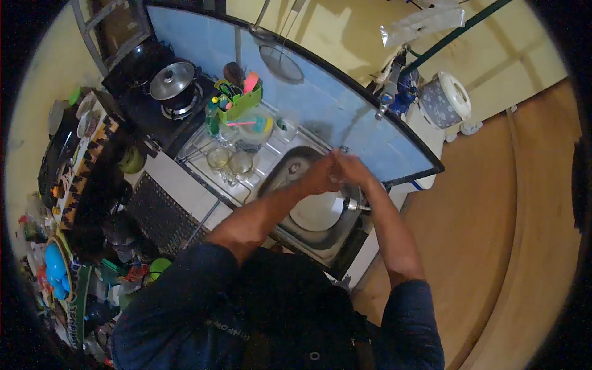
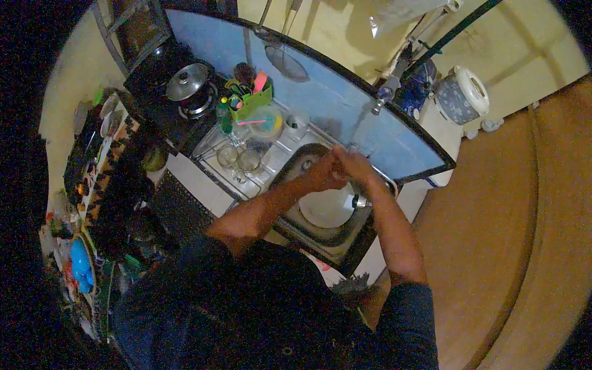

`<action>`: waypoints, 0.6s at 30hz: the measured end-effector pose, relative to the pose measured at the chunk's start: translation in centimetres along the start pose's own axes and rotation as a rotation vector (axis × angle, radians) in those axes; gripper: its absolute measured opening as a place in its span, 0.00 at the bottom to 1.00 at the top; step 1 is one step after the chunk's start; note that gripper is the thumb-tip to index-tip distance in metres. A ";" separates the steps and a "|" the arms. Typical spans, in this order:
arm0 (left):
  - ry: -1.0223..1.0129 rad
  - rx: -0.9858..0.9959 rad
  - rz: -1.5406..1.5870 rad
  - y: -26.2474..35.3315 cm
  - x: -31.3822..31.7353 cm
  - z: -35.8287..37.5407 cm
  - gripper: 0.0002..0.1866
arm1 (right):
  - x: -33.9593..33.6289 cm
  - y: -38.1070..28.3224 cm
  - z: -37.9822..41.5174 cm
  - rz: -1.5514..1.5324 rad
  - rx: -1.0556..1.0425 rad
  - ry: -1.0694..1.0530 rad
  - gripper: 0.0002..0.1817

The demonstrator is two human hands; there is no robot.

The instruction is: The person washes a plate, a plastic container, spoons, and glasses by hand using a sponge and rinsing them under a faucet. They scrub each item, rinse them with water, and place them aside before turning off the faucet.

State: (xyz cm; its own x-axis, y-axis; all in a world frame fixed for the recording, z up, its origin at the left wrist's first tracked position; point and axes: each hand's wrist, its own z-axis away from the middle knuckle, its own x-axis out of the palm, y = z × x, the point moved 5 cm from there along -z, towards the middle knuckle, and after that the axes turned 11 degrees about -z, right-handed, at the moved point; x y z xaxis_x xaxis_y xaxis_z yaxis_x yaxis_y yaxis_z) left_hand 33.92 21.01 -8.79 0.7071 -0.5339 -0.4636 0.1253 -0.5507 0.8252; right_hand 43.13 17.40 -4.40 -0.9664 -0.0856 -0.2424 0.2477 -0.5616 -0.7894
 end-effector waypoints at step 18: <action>-0.039 -0.022 0.002 -0.9 -0.6 0.8 0.39 | 0.4 2.8 -3.8 0.316 -0.131 0.002 0.36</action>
State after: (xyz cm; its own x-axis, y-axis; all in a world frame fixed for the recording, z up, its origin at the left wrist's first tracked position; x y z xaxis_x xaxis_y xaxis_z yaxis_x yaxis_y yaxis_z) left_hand 32.86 21.33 -9.53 0.6797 -0.5600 -0.4737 0.1390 -0.5357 0.8329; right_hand 43.72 18.88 -8.85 -0.8403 -0.2371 -0.4875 0.5418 -0.3967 -0.7410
